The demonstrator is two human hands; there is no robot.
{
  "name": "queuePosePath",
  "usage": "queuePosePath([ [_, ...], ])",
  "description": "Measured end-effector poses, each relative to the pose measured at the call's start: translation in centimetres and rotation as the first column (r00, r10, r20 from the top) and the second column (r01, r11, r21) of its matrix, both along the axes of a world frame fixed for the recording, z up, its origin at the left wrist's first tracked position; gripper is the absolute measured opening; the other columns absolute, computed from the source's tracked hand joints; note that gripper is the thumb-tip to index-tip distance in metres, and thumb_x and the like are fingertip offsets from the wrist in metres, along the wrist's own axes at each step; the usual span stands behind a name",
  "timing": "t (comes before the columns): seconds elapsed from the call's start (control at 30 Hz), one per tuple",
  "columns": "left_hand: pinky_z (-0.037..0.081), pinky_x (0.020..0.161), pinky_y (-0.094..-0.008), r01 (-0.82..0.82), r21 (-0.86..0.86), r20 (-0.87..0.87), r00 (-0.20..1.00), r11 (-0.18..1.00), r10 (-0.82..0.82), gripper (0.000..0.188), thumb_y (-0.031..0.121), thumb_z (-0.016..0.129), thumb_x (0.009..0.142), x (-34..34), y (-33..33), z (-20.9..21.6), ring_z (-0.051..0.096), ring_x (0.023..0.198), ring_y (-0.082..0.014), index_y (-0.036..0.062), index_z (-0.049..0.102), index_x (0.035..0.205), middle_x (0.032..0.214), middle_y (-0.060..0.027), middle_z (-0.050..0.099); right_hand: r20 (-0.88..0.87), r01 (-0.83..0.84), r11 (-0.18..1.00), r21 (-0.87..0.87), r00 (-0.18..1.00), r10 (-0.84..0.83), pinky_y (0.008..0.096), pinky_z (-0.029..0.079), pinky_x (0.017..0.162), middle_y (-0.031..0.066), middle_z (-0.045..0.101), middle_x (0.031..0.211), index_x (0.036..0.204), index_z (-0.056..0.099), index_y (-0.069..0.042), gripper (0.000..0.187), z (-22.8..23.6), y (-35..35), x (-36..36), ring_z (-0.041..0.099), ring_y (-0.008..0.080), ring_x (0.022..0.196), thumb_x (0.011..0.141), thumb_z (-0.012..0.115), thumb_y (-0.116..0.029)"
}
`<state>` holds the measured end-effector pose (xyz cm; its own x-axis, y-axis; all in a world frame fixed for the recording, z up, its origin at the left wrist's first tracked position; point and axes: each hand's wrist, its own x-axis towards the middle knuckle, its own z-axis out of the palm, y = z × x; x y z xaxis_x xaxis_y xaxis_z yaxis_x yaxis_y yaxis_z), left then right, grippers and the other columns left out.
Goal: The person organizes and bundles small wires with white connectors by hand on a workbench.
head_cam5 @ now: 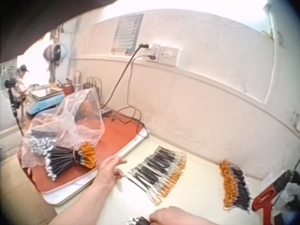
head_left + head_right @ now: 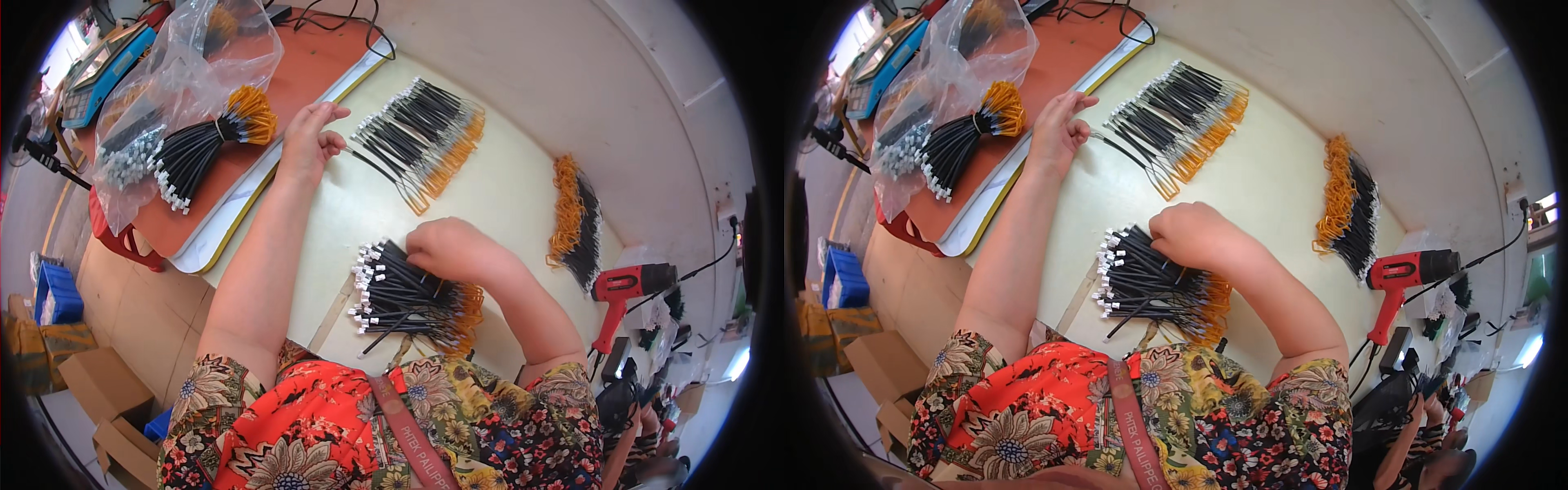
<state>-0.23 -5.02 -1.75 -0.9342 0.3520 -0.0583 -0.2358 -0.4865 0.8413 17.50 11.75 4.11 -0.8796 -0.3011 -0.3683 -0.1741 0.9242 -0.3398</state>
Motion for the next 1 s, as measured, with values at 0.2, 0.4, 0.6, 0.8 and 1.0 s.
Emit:
queuePosePath([
  [0.2, 0.041, 0.054, -0.0195, 0.013, -0.014, 0.003, 1.000, 1.000, -0.013, 0.019, 0.025, 0.053, 0.089, 0.0, 0.1, 0.1, 0.052, 0.058, -0.0097, 0.0084, 0.054, 0.098, 0.101, -0.0082, 0.061, -0.127, 0.031, 0.999, 0.031, 0.992, -0.027, 0.0426, 0.047, 0.068, 0.0149, 0.062, 0.074, 0.076, 0.060, -0.004, 0.015, -0.4, -0.4, 0.8, 0.060, 0.0327, 0.075, 0.078, 0.056, -0.017],
  [0.4, 0.041, 0.053, -0.0189, 0.094, 0.020, -0.051, 0.994, 0.995, -0.093, 0.020, 0.023, 0.053, 0.089, -0.1, 0.0, 0.1, 0.054, 0.059, -0.0097, 0.0070, 0.054, 0.100, 0.100, -0.0084, 0.061, -0.471, 0.138, 0.989, -0.046, 0.871, -0.143, 0.0428, 0.046, 0.064, 0.0144, 0.059, 0.069, 0.077, 0.055, -0.004, 0.011, 1.5, -0.3, 2.1, 0.058, 0.0324, 0.070, 0.077, 0.060, -0.013],
  [0.6, 0.043, 0.054, -0.0190, 0.353, -0.057, -0.123, 0.926, 0.934, -0.358, 0.028, 0.025, 0.053, 0.090, 1.4, 0.8, 1.3, 0.056, 0.062, -0.0097, 0.0037, 0.054, 0.108, 0.099, -0.0089, 0.062, -0.512, 0.224, 0.899, -0.376, 0.759, -0.403, 0.0260, 0.046, 0.058, 0.0094, 0.064, 0.076, 0.098, 0.061, -0.001, 0.020, 2.2, 1.5, -0.6, 0.059, 0.0160, 0.062, 0.081, 0.063, -0.010],
  [0.8, 0.048, 0.058, -0.0202, 0.503, -0.011, -0.102, 0.859, 0.864, -0.502, 0.023, 0.023, 0.056, 0.089, 2.5, 1.0, 1.9, 0.062, 0.074, -0.0114, 0.0043, 0.057, 0.102, 0.098, -0.0082, 0.063, 0.109, 0.444, 0.494, -0.748, 0.815, -0.569, 0.0225, 0.046, 0.057, 0.0045, 0.062, 0.072, 0.093, 0.060, 0.002, 0.018, 0.7, 1.2, -4.9, 0.058, 0.0090, 0.062, 0.085, 0.060, -0.013],
  [1.0, 0.048, 0.055, -0.0194, 0.422, 0.100, -0.086, 0.906, 0.901, -0.414, 0.014, 0.019, 0.056, 0.089, 1.8, 0.7, 1.6, 0.062, 0.071, -0.0106, 0.0067, 0.056, 0.096, 0.094, -0.0085, 0.063, 0.419, 0.566, 0.344, -0.749, 0.807, -0.416, 0.0224, 0.047, 0.056, 0.0046, 0.063, 0.072, 0.089, 0.060, -0.002, 0.015, 0.4, 1.0, -5.7, 0.059, 0.0097, 0.063, 0.085, 0.060, -0.016],
])
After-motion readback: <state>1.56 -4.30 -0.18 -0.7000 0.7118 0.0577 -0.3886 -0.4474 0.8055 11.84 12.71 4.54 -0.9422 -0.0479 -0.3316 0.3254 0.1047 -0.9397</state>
